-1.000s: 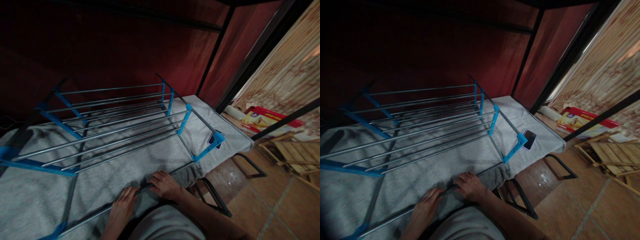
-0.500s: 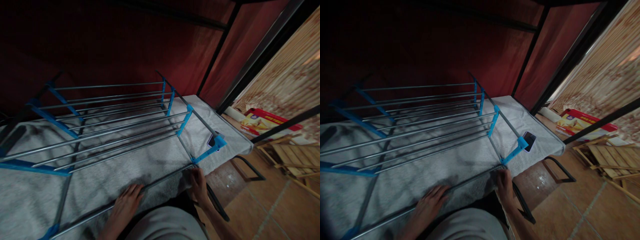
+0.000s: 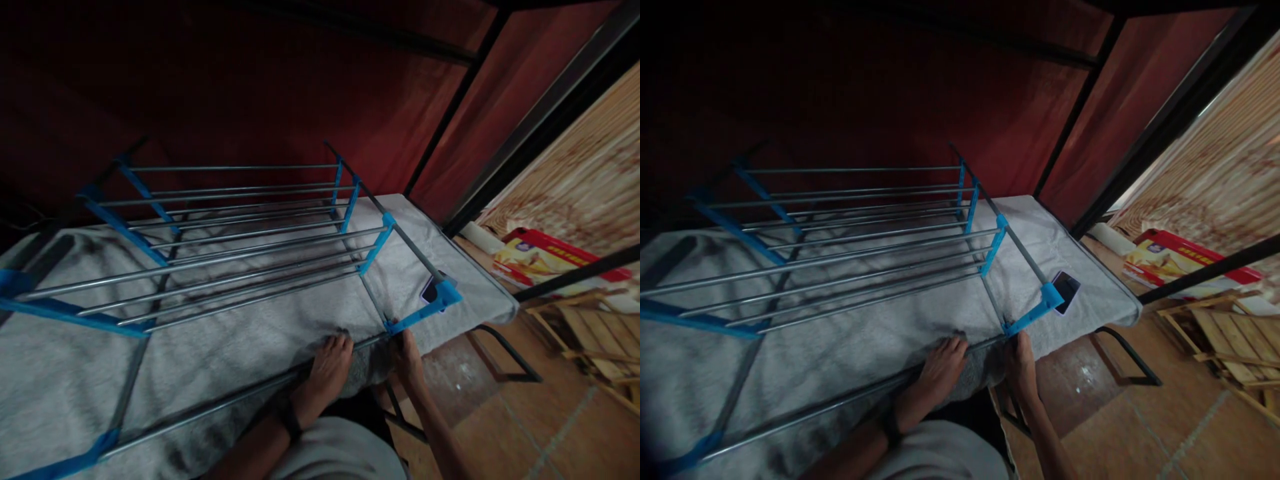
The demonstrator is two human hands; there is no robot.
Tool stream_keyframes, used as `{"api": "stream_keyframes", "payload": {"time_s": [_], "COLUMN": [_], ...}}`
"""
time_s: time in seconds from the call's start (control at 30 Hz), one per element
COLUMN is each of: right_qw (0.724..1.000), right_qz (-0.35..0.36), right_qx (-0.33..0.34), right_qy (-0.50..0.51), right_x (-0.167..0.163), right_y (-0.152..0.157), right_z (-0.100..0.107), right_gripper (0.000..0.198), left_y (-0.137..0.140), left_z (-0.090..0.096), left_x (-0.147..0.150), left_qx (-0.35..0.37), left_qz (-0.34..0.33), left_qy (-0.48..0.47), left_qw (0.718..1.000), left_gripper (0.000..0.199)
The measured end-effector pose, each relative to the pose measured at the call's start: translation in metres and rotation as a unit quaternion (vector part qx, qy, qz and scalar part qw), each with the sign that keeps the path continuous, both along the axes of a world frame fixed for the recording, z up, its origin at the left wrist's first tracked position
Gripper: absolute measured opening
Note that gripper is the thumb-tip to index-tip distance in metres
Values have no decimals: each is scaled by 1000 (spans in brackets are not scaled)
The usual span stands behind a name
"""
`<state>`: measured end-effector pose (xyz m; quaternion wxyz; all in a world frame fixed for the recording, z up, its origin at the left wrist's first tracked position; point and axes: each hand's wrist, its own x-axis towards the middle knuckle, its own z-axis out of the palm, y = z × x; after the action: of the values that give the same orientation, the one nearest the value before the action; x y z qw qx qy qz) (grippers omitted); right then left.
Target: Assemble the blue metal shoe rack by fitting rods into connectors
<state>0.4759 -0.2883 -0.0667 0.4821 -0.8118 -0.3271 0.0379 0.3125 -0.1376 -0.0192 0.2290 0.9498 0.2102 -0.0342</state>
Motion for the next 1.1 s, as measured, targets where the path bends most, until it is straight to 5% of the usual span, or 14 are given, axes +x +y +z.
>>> {"api": "stream_keyframes", "payload": {"time_s": [1.1], "right_qw": [1000], "right_qz": [-19], "right_qx": [-10], "right_qy": [-20], "right_x": [3], "right_y": [14], "right_z": [4], "right_gripper": [30], "left_y": [3], "left_z": [2], "left_x": [14], "left_qx": [-60], "left_qz": [-47], "left_qy": [-35], "left_qw": [996], "left_gripper": [38]}}
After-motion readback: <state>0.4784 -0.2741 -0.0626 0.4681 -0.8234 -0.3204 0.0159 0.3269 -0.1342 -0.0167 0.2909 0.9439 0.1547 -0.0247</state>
